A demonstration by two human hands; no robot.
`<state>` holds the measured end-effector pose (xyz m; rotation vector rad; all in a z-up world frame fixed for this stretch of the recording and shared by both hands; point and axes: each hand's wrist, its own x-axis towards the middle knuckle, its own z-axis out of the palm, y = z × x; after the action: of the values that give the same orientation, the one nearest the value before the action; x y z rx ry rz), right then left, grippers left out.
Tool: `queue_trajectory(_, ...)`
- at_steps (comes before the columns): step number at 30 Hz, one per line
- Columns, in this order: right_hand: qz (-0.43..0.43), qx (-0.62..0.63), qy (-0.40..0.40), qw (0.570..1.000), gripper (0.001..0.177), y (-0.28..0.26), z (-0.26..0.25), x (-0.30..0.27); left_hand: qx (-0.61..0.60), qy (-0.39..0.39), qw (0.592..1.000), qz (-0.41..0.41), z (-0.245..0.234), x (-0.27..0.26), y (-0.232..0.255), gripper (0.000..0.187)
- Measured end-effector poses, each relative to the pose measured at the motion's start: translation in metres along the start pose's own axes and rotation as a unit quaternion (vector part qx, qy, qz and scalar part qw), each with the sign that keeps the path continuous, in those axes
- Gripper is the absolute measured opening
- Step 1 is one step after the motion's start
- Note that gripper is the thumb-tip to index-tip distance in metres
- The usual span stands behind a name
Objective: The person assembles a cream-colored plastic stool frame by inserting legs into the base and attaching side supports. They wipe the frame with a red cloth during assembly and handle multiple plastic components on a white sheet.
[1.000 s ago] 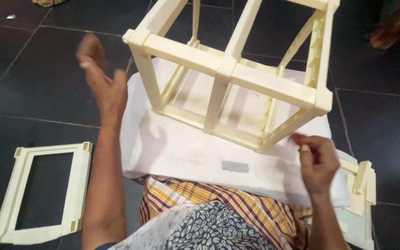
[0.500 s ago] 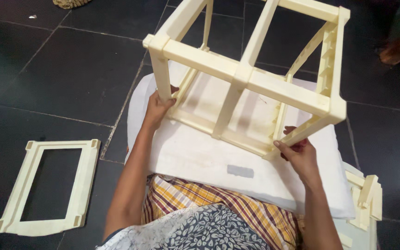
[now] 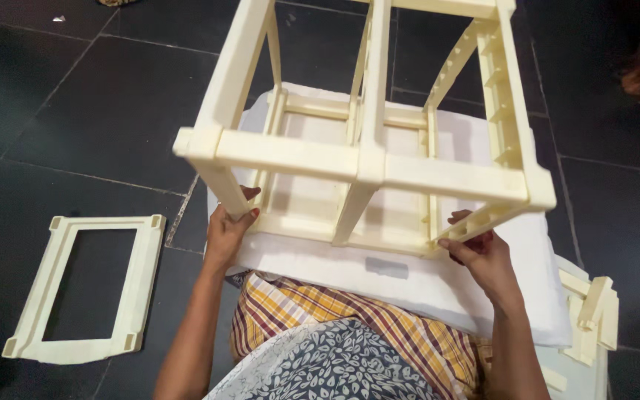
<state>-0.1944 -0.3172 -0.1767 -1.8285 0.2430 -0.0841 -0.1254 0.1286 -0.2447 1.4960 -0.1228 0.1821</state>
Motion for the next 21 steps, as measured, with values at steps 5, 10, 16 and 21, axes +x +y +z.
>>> queue_trajectory(5, 0.007, 0.008, 0.003, 1.0, 0.048, 0.005, -0.003, 0.004, 0.011, -0.029, 0.999, -0.036, -0.002, 0.01, -0.007, 0.045)
queue_trajectory(10, 0.0, 0.017, -0.007, 1.0, 0.054, 0.007, -0.003, 0.004, 0.015, -0.022, 0.999, -0.035, -0.003, 0.01, -0.008, 0.049)
queue_trajectory(16, 0.047, -0.003, -0.025, 0.999, 0.052, 0.022, -0.017, 0.0, 0.097, 0.047, 0.994, 0.006, 0.004, 0.001, 0.011, 0.086)
queue_trajectory(21, 0.043, 0.029, 0.006, 0.999, 0.038, 0.04, -0.036, -0.002, 0.241, 0.193, 0.933, 0.187, 0.009, -0.026, 0.074, 0.107)
